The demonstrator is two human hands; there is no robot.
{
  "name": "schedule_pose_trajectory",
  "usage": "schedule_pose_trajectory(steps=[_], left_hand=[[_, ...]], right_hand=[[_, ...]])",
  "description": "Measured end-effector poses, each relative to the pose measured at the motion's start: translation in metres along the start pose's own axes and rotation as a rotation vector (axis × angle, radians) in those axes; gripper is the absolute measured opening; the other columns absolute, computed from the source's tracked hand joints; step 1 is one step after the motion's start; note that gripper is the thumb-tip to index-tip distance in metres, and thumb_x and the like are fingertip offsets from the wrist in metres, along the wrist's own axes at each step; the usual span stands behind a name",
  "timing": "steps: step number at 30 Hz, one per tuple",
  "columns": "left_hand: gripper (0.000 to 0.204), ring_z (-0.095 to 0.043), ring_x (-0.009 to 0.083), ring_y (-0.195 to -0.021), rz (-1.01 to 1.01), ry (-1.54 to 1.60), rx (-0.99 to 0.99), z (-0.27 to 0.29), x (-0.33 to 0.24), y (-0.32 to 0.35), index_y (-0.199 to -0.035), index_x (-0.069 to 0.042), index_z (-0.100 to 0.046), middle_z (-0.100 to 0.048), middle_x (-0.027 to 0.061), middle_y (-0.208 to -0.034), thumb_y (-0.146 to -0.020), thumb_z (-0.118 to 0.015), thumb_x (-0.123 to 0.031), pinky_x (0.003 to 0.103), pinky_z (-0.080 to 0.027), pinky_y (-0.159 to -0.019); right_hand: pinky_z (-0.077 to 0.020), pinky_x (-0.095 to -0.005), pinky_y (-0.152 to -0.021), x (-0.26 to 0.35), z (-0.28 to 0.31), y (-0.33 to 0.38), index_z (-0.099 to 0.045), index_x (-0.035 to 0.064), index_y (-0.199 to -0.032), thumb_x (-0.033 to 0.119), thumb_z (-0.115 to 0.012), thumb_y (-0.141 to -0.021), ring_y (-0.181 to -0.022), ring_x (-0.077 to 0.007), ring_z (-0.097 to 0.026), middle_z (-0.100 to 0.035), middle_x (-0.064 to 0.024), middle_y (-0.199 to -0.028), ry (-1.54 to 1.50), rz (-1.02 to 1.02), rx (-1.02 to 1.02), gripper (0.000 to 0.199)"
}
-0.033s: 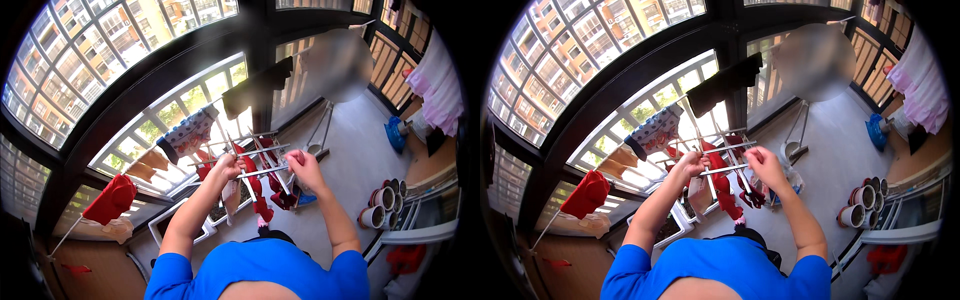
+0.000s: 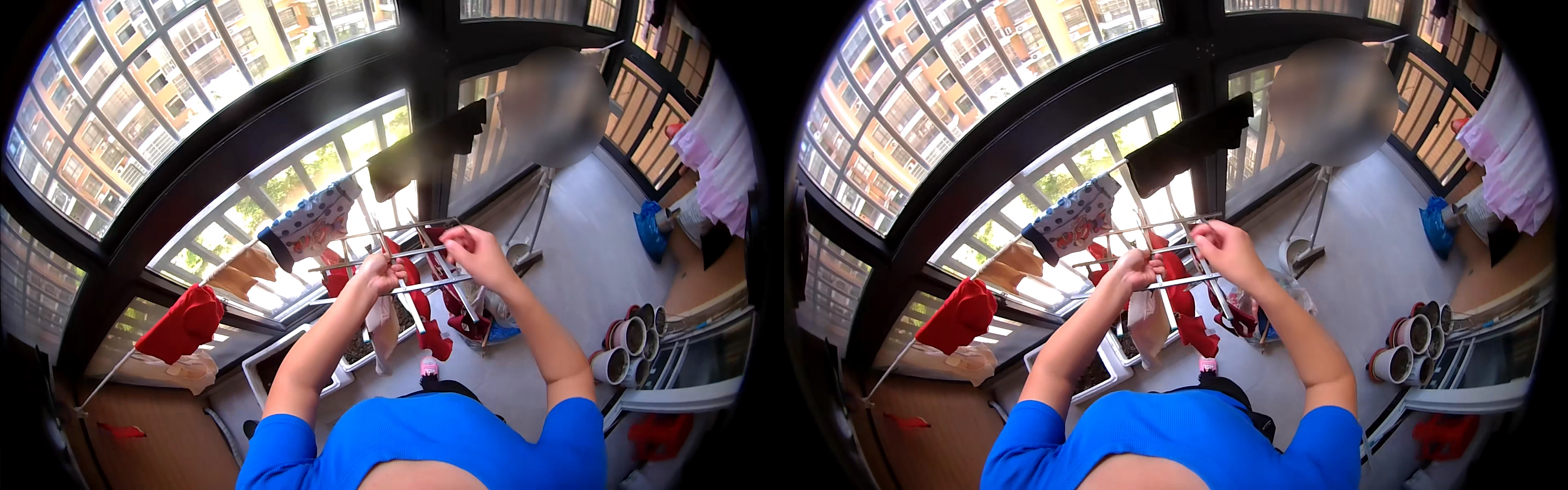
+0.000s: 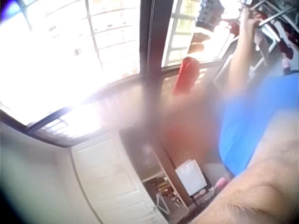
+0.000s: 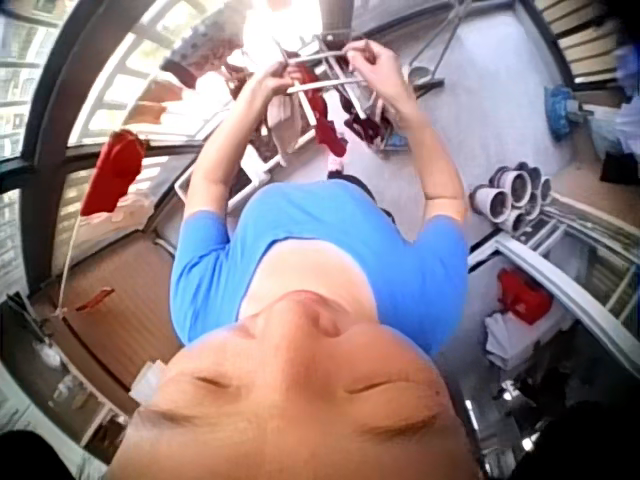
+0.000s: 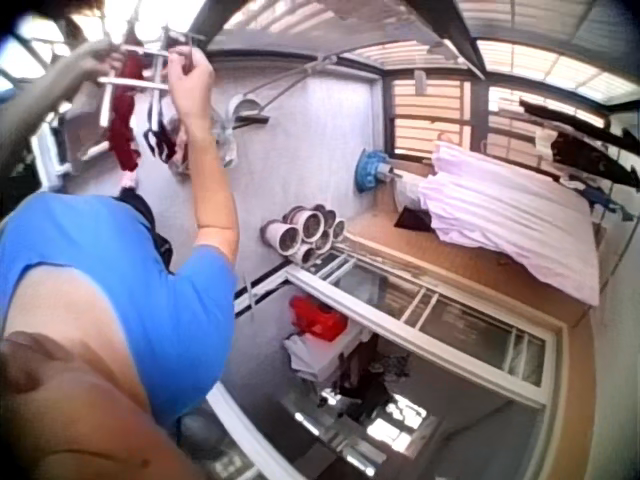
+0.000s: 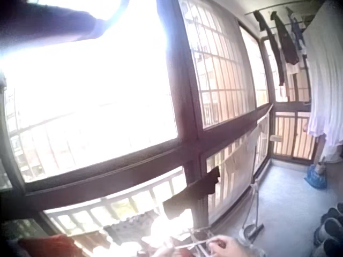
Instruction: The person wipes a white corrugated pipe and the surrounding floor area on a balcony using a cloth and a bucket of water. They repeatedly dip the cloth into the bucket, wring it out, and wipe the pipe and floor. The person also moves a metal drying rack at the end of the clip.
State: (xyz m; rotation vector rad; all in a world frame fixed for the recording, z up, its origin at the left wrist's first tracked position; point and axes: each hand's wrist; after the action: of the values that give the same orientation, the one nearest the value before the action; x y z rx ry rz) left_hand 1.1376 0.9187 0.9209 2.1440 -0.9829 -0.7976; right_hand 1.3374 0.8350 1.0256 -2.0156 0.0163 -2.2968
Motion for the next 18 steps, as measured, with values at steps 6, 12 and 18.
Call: schedule_pose_trajectory(steps=[6,12,18], left_hand=[[0.017,-0.031,0.0126,-0.055,-0.054,0.098,-0.044,-0.014,0.013,-0.001,-0.089,-0.007,-0.034,-0.04,0.0066,-0.073,-0.095,-0.022,-0.018,0.026,-0.029,-0.049],[0.022,-0.03,0.0123,-0.055,-0.011,0.199,-0.06,0.001,0.014,-0.01,-0.089,-0.006,-0.034,-0.039,0.0056,-0.071,-0.096,-0.021,-0.022,0.026,-0.028,-0.049],[0.018,-0.03,0.0114,-0.052,-0.003,0.232,-0.119,-0.002,0.027,-0.005,-0.091,-0.009,-0.034,-0.039,0.0048,-0.068,-0.096,-0.023,-0.023,0.026,-0.028,-0.048]], right_hand=[[-0.0476,-0.031,-0.058,-0.007,-0.027,-0.11,-0.06,-0.0006,-0.08,0.015,-0.058,-0.077,-0.062,-0.0212,-0.062,-0.061,-0.0134,-0.065,0.245,0.071,0.012,0.016],[-0.0473,-0.0381,-0.069,0.007,0.025,-0.193,-0.06,0.0042,-0.087,0.003,-0.056,-0.072,-0.078,-0.0315,-0.058,-0.059,-0.0145,-0.079,0.611,0.594,-0.444,0.016],[-0.0471,-0.0413,-0.068,-0.054,0.16,-0.285,-0.061,0.0034,-0.08,0.02,-0.053,-0.075,-0.076,-0.0356,-0.06,-0.062,-0.0188,-0.079,0.668,0.061,-0.851,0.019]])
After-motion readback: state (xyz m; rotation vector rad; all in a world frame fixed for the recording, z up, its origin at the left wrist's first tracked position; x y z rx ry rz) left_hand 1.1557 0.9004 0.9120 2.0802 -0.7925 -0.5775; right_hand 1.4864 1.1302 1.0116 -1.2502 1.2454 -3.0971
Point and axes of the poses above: each hand's wrist, its own y-axis away from the middle knuckle, its own z-axis out of the back of the hand, x = y × z
